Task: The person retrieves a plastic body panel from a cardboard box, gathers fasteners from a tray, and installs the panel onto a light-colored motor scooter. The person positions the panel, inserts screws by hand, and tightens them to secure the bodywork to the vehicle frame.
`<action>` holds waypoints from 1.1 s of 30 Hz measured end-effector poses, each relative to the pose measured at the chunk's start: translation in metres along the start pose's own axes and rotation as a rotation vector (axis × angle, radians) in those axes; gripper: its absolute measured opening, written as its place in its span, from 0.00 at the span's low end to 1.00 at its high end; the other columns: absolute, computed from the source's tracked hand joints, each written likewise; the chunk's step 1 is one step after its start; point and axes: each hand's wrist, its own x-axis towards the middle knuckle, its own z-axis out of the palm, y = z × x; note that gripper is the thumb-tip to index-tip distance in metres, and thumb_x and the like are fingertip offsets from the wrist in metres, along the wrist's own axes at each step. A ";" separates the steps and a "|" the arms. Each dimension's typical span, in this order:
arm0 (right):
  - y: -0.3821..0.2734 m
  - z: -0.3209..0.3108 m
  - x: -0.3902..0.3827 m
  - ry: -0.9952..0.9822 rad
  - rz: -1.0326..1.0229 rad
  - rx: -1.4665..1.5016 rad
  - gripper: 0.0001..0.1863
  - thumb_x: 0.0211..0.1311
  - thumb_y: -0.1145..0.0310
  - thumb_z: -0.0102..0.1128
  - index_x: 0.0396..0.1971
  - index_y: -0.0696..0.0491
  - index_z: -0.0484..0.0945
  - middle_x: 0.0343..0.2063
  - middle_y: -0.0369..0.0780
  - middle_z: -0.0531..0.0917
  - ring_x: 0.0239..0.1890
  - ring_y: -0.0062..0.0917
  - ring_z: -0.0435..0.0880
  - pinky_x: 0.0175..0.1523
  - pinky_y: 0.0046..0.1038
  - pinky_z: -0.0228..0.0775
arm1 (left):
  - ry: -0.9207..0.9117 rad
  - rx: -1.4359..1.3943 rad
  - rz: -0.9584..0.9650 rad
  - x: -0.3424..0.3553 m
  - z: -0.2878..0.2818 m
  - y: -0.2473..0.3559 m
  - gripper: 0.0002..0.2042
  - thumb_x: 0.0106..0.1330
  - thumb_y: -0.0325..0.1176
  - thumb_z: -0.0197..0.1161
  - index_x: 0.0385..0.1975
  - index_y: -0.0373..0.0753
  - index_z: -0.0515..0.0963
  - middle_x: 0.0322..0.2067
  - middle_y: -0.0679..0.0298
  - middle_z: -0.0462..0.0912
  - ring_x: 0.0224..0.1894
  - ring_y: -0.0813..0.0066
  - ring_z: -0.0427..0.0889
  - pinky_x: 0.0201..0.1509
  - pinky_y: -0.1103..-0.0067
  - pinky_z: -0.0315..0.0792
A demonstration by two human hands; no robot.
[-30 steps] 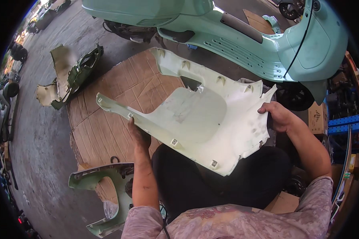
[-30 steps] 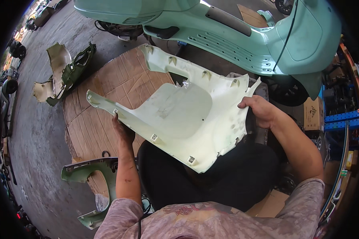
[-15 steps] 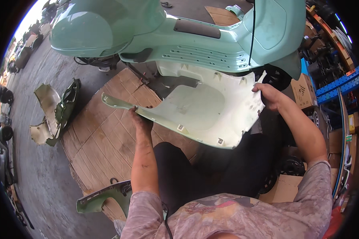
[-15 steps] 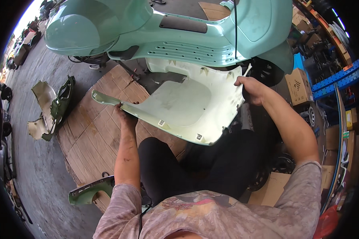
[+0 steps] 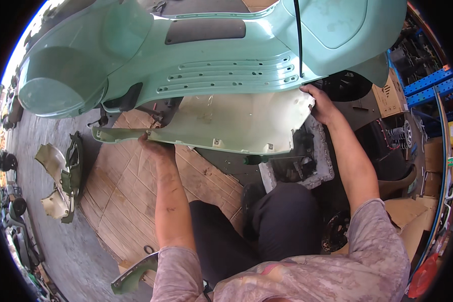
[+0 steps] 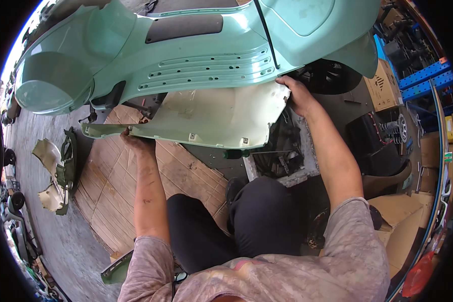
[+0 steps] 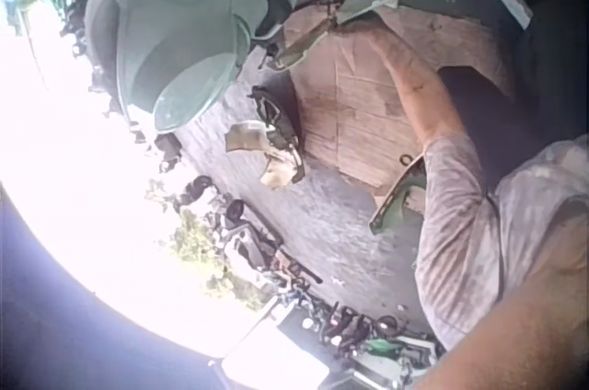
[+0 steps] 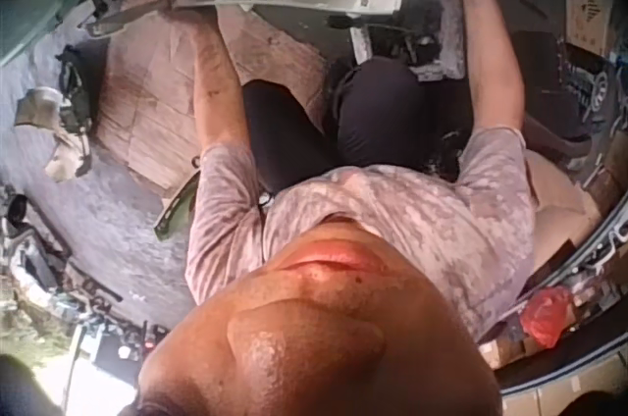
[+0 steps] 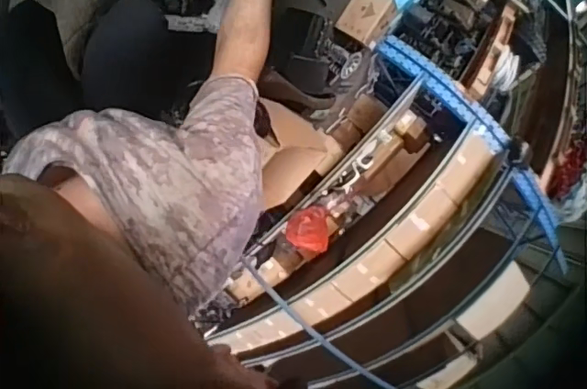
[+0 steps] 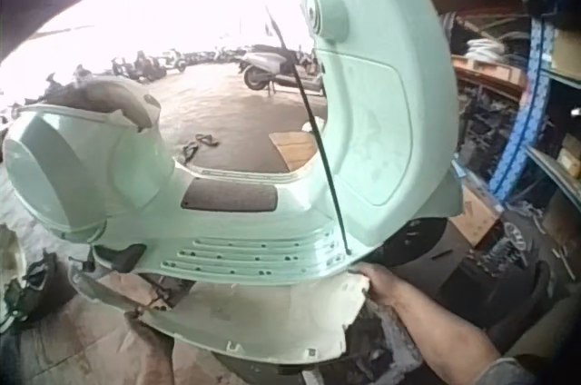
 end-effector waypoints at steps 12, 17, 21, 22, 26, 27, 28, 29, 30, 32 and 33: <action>0.112 0.001 0.032 0.287 -0.778 0.033 0.40 0.64 0.44 0.46 0.66 0.58 0.53 0.63 0.43 0.63 0.65 0.30 0.61 0.68 0.34 0.51 | 0.050 0.058 0.122 0.006 0.038 -0.032 0.27 0.54 0.55 0.49 0.39 0.34 0.73 0.40 0.57 0.76 0.46 0.61 0.75 0.53 0.64 0.68; 0.074 0.012 0.047 0.221 -1.010 -0.001 0.41 0.60 0.49 0.57 0.64 0.62 0.55 0.60 0.46 0.65 0.63 0.31 0.61 0.67 0.32 0.49 | 0.004 0.001 0.159 0.024 0.023 -0.035 0.27 0.50 0.53 0.48 0.39 0.34 0.76 0.37 0.51 0.80 0.43 0.54 0.79 0.51 0.60 0.73; 0.070 0.017 0.057 0.189 -0.876 -0.135 0.46 0.55 0.48 0.63 0.65 0.59 0.54 0.61 0.45 0.65 0.65 0.33 0.61 0.68 0.33 0.49 | -0.069 -0.001 0.232 0.044 0.012 -0.027 0.22 0.48 0.53 0.52 0.37 0.43 0.74 0.35 0.53 0.78 0.39 0.55 0.80 0.48 0.55 0.74; 0.075 0.014 0.058 0.158 -0.827 -0.148 0.47 0.54 0.47 0.64 0.66 0.58 0.54 0.62 0.45 0.65 0.65 0.33 0.61 0.68 0.33 0.49 | -0.076 0.006 0.221 0.043 0.016 -0.026 0.23 0.48 0.53 0.52 0.37 0.43 0.74 0.35 0.53 0.78 0.39 0.56 0.80 0.48 0.56 0.75; 0.111 0.021 0.050 0.144 -0.719 0.153 0.48 0.54 0.47 0.64 0.68 0.57 0.51 0.63 0.45 0.64 0.66 0.33 0.60 0.68 0.33 0.50 | -0.116 0.015 0.205 0.022 0.033 -0.034 0.25 0.46 0.51 0.55 0.40 0.40 0.74 0.34 0.51 0.79 0.39 0.55 0.82 0.48 0.57 0.76; 0.120 0.020 0.048 0.124 -0.593 0.172 0.45 0.55 0.52 0.64 0.67 0.57 0.52 0.62 0.45 0.65 0.65 0.32 0.62 0.67 0.32 0.52 | -0.150 0.005 0.178 0.016 0.039 -0.036 0.26 0.45 0.51 0.55 0.41 0.39 0.74 0.34 0.51 0.79 0.39 0.55 0.82 0.48 0.57 0.77; 0.127 0.022 0.050 0.073 -0.571 0.297 0.44 0.55 0.54 0.63 0.67 0.57 0.53 0.61 0.45 0.66 0.64 0.32 0.62 0.67 0.32 0.52 | -0.182 -0.006 0.151 0.014 0.041 -0.037 0.27 0.45 0.51 0.55 0.42 0.37 0.74 0.34 0.51 0.79 0.39 0.55 0.82 0.48 0.57 0.77; 0.128 0.033 0.056 0.005 -0.553 0.426 0.43 0.55 0.56 0.62 0.67 0.57 0.53 0.61 0.45 0.66 0.63 0.31 0.63 0.66 0.31 0.53 | -0.187 -0.018 0.168 0.025 0.033 -0.028 0.31 0.45 0.51 0.56 0.46 0.34 0.74 0.35 0.50 0.79 0.37 0.54 0.83 0.47 0.57 0.78; 0.135 0.038 0.059 -0.055 -0.525 0.552 0.42 0.55 0.58 0.62 0.67 0.57 0.54 0.60 0.45 0.67 0.62 0.31 0.64 0.66 0.31 0.53 | -0.171 -0.012 0.154 0.029 0.027 -0.026 0.31 0.45 0.50 0.56 0.47 0.33 0.73 0.38 0.49 0.79 0.39 0.54 0.82 0.48 0.58 0.77; 0.145 0.033 0.065 -0.016 -0.535 0.478 0.40 0.52 0.66 0.59 0.66 0.58 0.56 0.57 0.45 0.71 0.59 0.30 0.67 0.64 0.29 0.57 | -0.145 -0.003 0.126 0.033 0.028 -0.029 0.33 0.45 0.50 0.56 0.50 0.33 0.72 0.42 0.46 0.77 0.45 0.53 0.81 0.51 0.58 0.76; 0.150 0.029 0.066 -0.006 -0.539 0.460 0.40 0.51 0.67 0.59 0.66 0.58 0.57 0.56 0.45 0.71 0.58 0.29 0.68 0.63 0.28 0.58 | -0.138 0.024 0.163 0.018 0.040 -0.038 0.36 0.44 0.50 0.57 0.54 0.33 0.69 0.51 0.44 0.72 0.54 0.54 0.75 0.57 0.57 0.71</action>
